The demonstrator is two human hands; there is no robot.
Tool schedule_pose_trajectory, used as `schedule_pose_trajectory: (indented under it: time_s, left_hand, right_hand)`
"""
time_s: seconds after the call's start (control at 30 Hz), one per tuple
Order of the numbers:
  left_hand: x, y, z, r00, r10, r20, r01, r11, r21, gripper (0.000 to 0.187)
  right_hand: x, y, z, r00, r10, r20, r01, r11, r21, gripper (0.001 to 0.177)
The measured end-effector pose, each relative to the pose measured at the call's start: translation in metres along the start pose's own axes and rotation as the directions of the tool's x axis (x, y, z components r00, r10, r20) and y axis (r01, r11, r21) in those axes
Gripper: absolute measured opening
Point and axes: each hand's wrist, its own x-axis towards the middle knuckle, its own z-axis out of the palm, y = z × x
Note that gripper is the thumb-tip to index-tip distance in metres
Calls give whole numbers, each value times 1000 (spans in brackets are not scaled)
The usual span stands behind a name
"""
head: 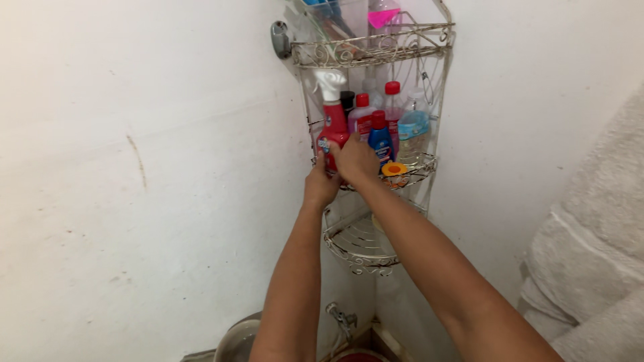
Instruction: The person organizes items on a corner bathroom shelf, moving a yellow container, a red spray bottle, and a white bottle. They then place soap bars into soap dishes on the shelf. Finally, they use a blue sponge to wipe the wall and rinse it with water from a white mug.
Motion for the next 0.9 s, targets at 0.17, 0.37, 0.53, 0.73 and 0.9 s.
schedule_pose_trajectory:
  time_s: [0.17,0.37,0.53,0.73,0.9]
  left_hand:
    - [-8,3,-9,996,57,-66,-62,995,-83,99]
    - [-16,22,-20,999,-45,-25,42,994,-102,102]
    - [-24,34,-28,998,-31,-52,27,996,-90,106]
    - [-30,31,-31,998,-28,-60,21,995,-101,104]
    - [-38,-1,-29,994,-99,-49,98,995,-15,89]
  right_hand:
    - [-7,4,-9,998,-11,60,11,1000,5,69]
    - [-21,-1,-24,999,-29,45,28,999,18,71]
    - [-24,3,-26,988,-133,-83,140,987,74,70]
    - [-38,12,-19,833,-382,-401,449,890,84,53]
    - [-76,12,-16,948,-311,-64,317,932,175,44]
